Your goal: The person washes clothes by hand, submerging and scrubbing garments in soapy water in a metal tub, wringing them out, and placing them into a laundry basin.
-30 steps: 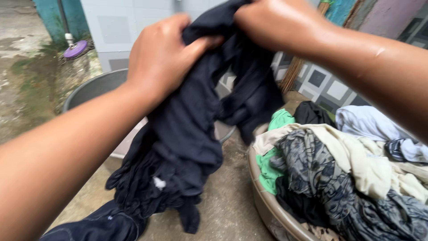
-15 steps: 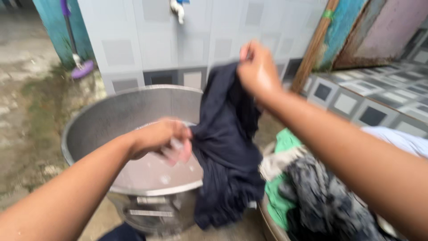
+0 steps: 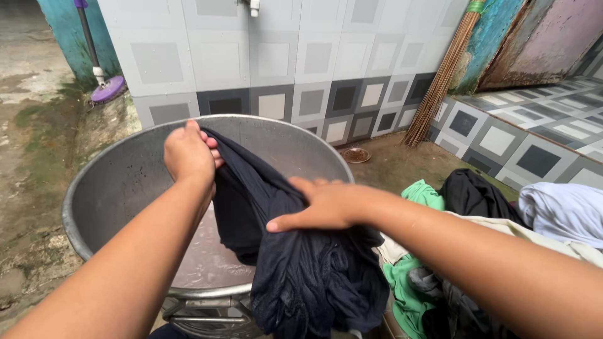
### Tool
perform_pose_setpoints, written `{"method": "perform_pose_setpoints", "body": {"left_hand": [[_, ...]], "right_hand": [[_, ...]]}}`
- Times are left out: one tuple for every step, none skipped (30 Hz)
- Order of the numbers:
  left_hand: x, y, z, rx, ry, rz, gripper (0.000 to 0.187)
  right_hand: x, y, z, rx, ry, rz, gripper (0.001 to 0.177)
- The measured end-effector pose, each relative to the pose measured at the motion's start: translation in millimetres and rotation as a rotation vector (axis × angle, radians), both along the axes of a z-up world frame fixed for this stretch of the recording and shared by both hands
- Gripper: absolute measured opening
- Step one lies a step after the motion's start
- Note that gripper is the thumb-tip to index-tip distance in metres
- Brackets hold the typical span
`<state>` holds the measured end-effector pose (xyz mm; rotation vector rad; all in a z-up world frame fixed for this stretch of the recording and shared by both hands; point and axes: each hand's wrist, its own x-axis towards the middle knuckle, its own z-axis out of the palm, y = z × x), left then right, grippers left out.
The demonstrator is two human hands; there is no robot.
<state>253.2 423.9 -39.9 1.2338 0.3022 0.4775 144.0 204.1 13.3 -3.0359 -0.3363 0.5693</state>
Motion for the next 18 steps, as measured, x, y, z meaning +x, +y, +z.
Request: {"method": "perform_pose_setpoints", "body": {"left_hand": [[3.9, 3.2, -4.8, 0.0, 0.006, 0.0, 0.038], [9.8, 7.0, -7.5, -0.036, 0.022, 0.038, 0.037], [15.6, 11.0, -11.4, -0.072, 0.038, 0.075, 0.036], [20.6, 15.2, -17.3, -0.07, 0.038, 0.074, 0.036], [24.4, 19.8, -26.0, -0.072, 0.054, 0.097, 0.039], [28.4, 26.6, -35.2, -0.075, 0.07, 0.121, 0.042], [33.2, 33.1, -44.0, -0.074, 0.068, 0.121, 0.042], [37.8, 36.9, -52.4, -0.081, 0.149, -0.018, 0.038], [39.3, 39.4, -60.1, -0.088, 0.23, -0.158, 0.036], [35.3, 41.7, -66.4, -0.022, 0.349, -0.285, 0.022], [27.4, 43.6, -69.4, 0.045, 0.469, -0.41, 0.013], [17.0, 44.5, -68.1, 0.046, 0.464, -0.41, 0.013], [3.3, 44.9, -64.0, 0.299, 0.558, -0.524, 0.021], [-12.0, 47.9, -55.4, 0.56, 0.653, -0.628, 0.033], [-27.3, 48.1, -44.2, 0.614, 0.677, -0.749, 0.048], [-43.7, 45.3, -32.8, 0.668, 0.701, -0.872, 0.066], [-58.4, 41.9, -19.8, 0.76, 0.752, -0.966, 0.081], [-70.8, 33.7, -8.5, 0.848, 0.796, -1.067, 0.097]], "right_hand": [[-2.3, -0.3, 2.6, 0.0, 0.006, 0.0, 0.12], [-3.3, -3.7, 7.4, 0.021, -0.006, -0.029, 0.123], [-5.2, -7.5, 11.2, 0.042, -0.018, -0.059, 0.125], [-10.3, -10.9, 11.6, 0.043, -0.018, -0.06, 0.125], [-18.7, -14.9, 9.2, 0.09, -0.105, -0.042, 0.121], [-25.5, -18.8, 6.7, 0.138, -0.194, -0.023, 0.119], [-29.9, -22.7, 4.1, 0.138, -0.196, -0.023, 0.119], [-33.7, -27.7, 0.1, 0.091, -0.122, -0.037, 0.11], [-37.0, -34.2, -4.9, 0.043, -0.049, -0.051, 0.101], [-37.1, -40.9, -9.6, 0.044, -0.051, -0.052, 0.101], [-33.1, -46.1, -14.3, 0.085, -0.106, 0.06, 0.088], [-27.2, -49.8, -19.4, 0.125, -0.168, 0.172, 0.076], [-22.6, -52.3, -25.8, 0.124, -0.174, 0.172, 0.076], [-18.2, -51.5, -33.3, 0.191, -0.223, 0.158, 0.067], [-13.7, -50.3, -39.0, 0.259, -0.271, 0.144, 0.058], [-9.4, -49.7, -42.0, 0.265, -0.274, 0.146, 0.058], [-5.5, -49.4, -42.4, 0.397, -0.305, 0.05, 0.057], [-4.0, -52.0, -39.9, 0.521, -0.337, -0.05, 0.056]]}}
